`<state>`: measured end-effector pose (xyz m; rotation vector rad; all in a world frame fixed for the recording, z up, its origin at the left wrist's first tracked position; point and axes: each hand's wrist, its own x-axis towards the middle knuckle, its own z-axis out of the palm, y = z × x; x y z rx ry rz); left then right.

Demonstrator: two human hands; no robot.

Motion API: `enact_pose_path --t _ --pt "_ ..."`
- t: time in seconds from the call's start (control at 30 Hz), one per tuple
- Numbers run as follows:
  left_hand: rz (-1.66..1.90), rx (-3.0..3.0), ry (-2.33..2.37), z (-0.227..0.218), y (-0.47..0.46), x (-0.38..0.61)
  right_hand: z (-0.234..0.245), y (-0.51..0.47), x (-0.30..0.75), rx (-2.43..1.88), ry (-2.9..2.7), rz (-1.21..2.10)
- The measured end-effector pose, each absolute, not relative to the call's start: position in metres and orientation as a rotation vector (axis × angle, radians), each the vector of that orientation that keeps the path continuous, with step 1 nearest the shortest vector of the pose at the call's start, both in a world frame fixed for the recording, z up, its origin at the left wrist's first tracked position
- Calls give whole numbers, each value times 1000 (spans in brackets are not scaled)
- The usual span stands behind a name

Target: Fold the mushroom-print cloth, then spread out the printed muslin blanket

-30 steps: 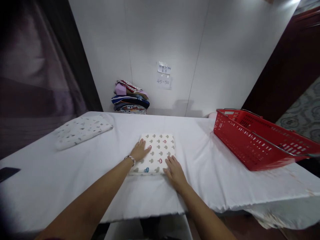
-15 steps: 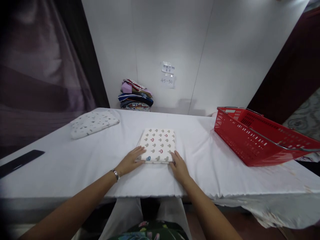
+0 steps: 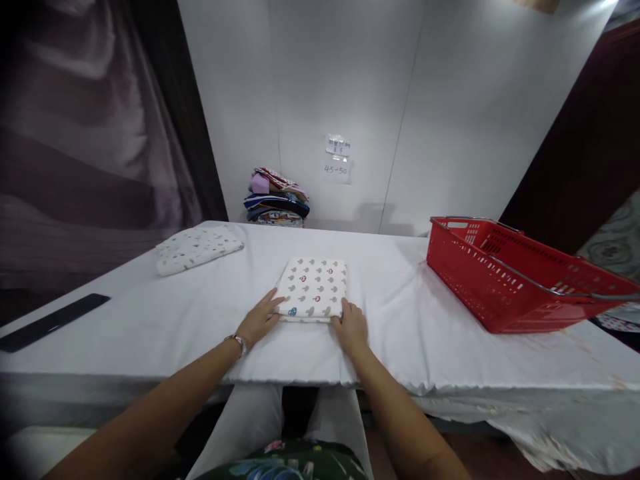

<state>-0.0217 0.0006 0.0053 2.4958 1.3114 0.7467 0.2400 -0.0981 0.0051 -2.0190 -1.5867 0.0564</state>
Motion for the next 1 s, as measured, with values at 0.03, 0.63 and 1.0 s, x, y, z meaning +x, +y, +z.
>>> enact_pose_path --t 0.03,0.63,1.0 --pt "717 2477 1338 6 0 -21 6 -98 240 -2041 -1580 42" --pt "661 2354 1407 5 1 -21 11 -96 237 -2065 -1612 139" --pt "607 2525 1289 11 9 -38 18 -99 236 -2207 -1630 205"
